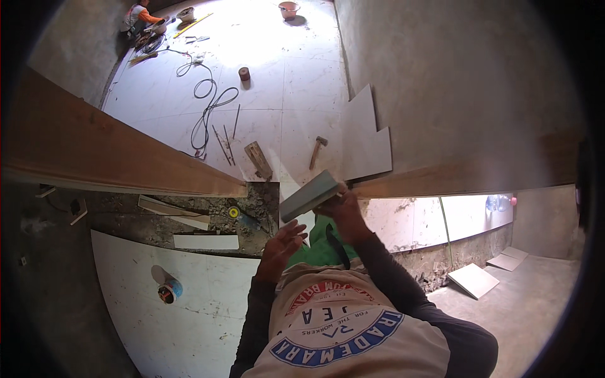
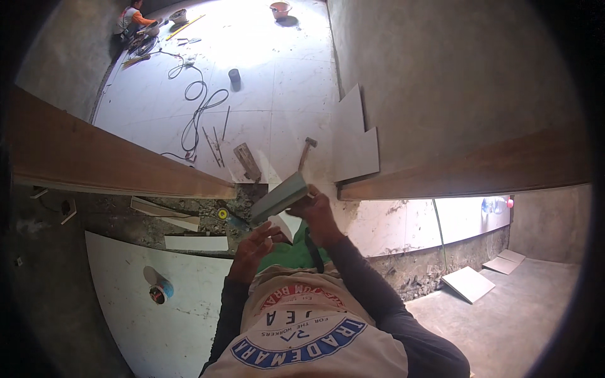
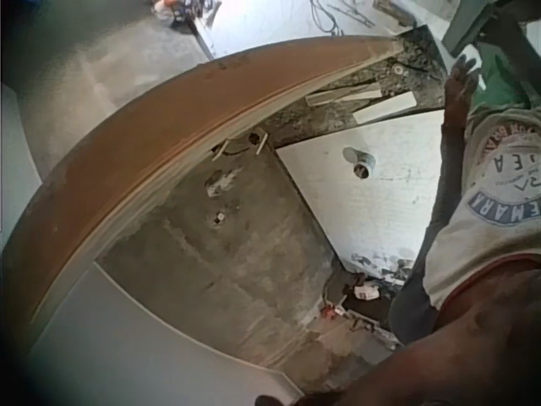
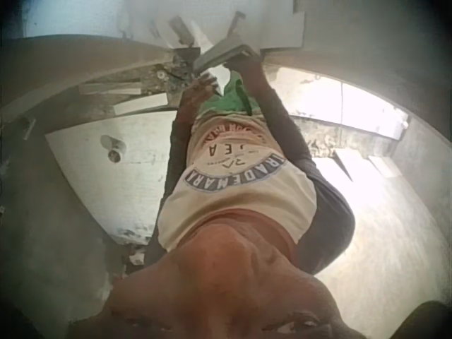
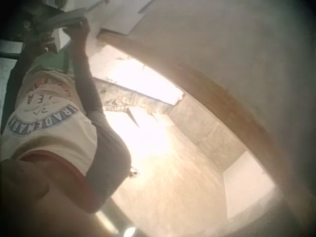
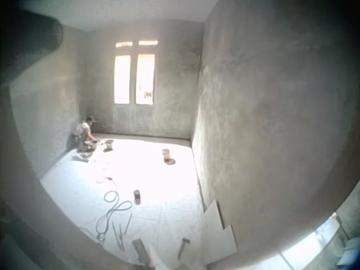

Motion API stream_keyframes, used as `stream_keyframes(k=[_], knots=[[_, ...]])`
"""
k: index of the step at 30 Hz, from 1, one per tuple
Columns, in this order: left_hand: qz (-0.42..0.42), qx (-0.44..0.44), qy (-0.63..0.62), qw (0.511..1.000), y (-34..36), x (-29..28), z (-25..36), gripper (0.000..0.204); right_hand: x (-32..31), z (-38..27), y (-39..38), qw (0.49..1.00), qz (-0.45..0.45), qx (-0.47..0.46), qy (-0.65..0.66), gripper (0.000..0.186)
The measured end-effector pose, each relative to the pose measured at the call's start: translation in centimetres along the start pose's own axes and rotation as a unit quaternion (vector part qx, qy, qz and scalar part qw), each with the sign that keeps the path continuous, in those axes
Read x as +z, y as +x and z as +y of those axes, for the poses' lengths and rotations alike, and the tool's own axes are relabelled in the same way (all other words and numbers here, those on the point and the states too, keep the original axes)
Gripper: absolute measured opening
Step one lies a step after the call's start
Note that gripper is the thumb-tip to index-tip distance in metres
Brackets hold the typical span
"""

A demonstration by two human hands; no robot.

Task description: The person applies cement to the edge of a wall using a trowel and then wipes the tiled surface with a sponge. They repeat the process by picking up cement from a bucket and smoothing it along the gap between the tile and the frame.

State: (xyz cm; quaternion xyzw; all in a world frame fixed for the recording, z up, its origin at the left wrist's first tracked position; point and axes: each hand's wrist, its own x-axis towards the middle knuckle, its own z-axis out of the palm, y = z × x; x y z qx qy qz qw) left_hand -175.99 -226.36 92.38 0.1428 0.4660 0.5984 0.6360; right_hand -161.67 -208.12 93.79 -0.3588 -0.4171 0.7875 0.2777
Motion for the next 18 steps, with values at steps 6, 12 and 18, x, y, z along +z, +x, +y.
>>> stream_keyframes(k=[6,12,18], knots=[[0.104,0.076,0.089,0.988,3.2,1.6,1.1,0.049,1.2,0.7,1.5,0.987,-0.038,0.095,0.124,0.038],[0.214,0.110,0.234,0.942,8.2,1.8,2.1,0.027,-0.8,-0.4,6.7,0.970,-0.093,0.190,0.120,0.035],[0.272,0.169,0.131,0.938,15.0,4.6,4.0,0.026,-5.1,-3.8,14.0,0.969,-0.173,0.171,0.032,0.033]])
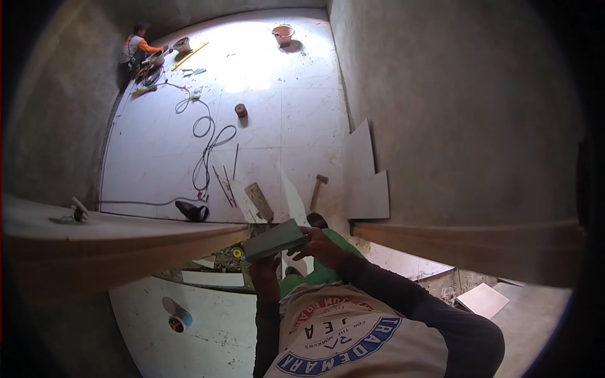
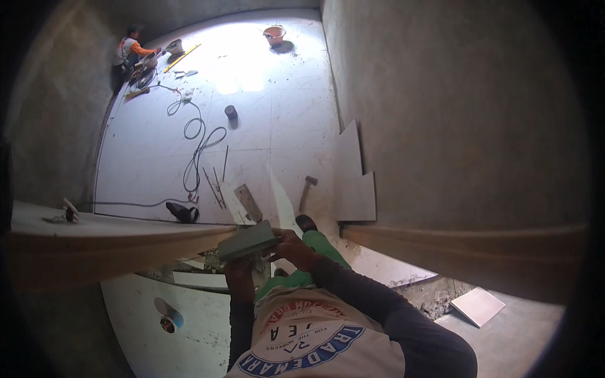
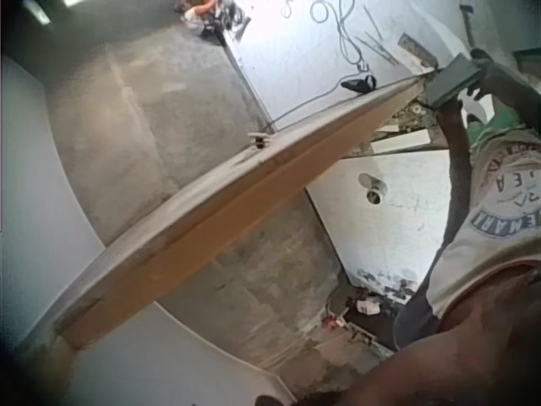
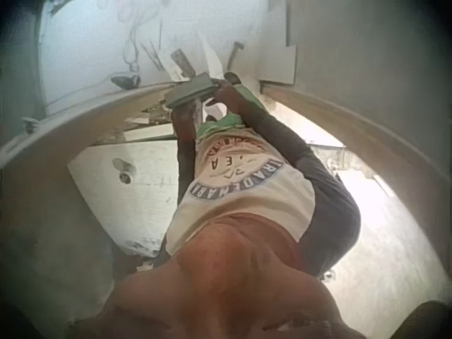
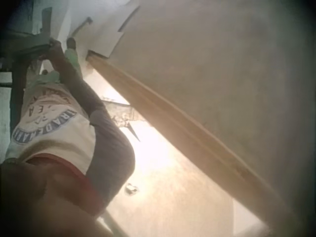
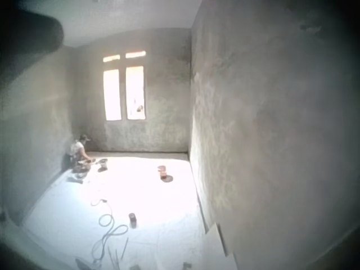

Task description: The person applies cement to the edge of a wall using a trowel and then wipes the tiled surface with a sponge. They repeat the process by picking up cement from a bucket and smoothing it along the gap between the tile and the frame.

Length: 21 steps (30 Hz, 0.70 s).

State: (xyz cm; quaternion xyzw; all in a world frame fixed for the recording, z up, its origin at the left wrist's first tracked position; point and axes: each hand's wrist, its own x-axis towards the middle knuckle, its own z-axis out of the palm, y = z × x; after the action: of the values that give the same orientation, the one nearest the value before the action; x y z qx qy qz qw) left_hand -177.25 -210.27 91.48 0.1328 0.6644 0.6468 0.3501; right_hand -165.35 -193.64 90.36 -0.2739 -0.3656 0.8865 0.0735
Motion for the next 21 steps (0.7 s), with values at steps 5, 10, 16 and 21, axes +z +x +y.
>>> stream_keyframes(k=[5,10,16,21], knots=[[0.045,-0.062,0.027,0.997,4.2,1.2,0.3,0.032,-12.7,-1.6,5.5,0.932,0.200,-0.007,-0.302,0.038],[0.165,-0.135,0.053,0.975,4.6,0.3,-1.4,0.030,-28.2,0.1,5.6,0.659,0.521,0.124,-0.527,0.060],[0.237,-0.284,0.102,0.924,1.2,-1.0,-3.7,0.041,-37.5,1.4,4.4,0.617,0.568,0.190,-0.510,0.068],[0.220,-0.349,0.132,0.901,0.5,-1.4,-5.1,0.038,-39.6,3.2,6.0,0.578,0.605,0.196,-0.511,0.066]])
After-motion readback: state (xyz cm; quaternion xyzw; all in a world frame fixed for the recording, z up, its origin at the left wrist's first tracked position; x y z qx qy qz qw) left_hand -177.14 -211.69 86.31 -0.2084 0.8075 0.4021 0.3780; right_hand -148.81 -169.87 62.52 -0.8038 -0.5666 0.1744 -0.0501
